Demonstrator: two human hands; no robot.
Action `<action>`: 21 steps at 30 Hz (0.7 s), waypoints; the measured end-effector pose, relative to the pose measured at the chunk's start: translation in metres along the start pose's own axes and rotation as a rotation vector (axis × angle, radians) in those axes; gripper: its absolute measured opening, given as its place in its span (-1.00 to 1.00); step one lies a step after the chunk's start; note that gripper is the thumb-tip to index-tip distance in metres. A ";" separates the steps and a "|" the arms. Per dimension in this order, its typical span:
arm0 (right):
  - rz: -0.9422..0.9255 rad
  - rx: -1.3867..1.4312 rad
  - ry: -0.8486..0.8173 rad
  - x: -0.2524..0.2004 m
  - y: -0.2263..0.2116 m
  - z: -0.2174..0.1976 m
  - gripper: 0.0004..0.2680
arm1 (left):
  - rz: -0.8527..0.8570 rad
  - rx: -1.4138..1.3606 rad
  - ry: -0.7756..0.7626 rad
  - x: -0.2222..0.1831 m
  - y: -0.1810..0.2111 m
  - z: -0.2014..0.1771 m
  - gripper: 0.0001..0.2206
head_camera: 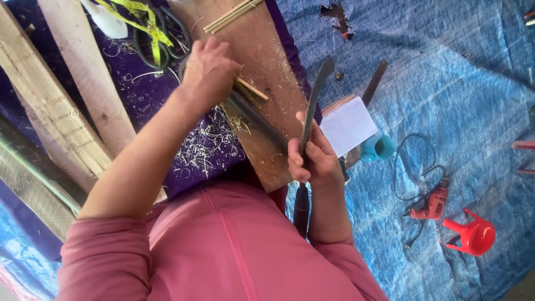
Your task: Shaving a thin wooden stick using a curved hand blade to smooth or sharpen it.
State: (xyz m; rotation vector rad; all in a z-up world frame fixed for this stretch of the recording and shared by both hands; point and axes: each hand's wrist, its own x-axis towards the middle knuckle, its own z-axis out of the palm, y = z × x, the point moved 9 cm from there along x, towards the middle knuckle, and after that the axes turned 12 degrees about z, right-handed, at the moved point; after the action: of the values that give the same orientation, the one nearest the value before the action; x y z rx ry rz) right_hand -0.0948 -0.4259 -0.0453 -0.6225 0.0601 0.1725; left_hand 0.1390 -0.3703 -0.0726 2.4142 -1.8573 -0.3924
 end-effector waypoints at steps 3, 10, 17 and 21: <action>0.013 -0.019 -0.053 0.003 0.009 0.007 -0.57 | -0.038 0.123 -0.058 0.015 -0.002 0.017 -0.89; 0.057 -0.010 -0.016 0.002 0.001 0.029 -0.57 | 0.088 0.358 -0.090 0.013 0.002 0.015 -0.67; 0.055 0.090 -0.123 0.009 -0.008 0.040 -0.58 | 0.113 0.083 0.195 -0.024 0.007 -0.004 -0.88; 0.048 0.100 -0.154 0.018 0.006 0.046 -0.59 | -0.039 0.086 -0.019 -0.011 0.003 0.019 -0.66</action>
State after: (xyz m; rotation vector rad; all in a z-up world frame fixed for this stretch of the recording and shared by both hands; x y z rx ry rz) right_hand -0.0781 -0.3917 -0.0127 -0.5063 -0.0647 0.2622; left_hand 0.1288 -0.3586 -0.0890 2.5142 -1.8756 -0.3461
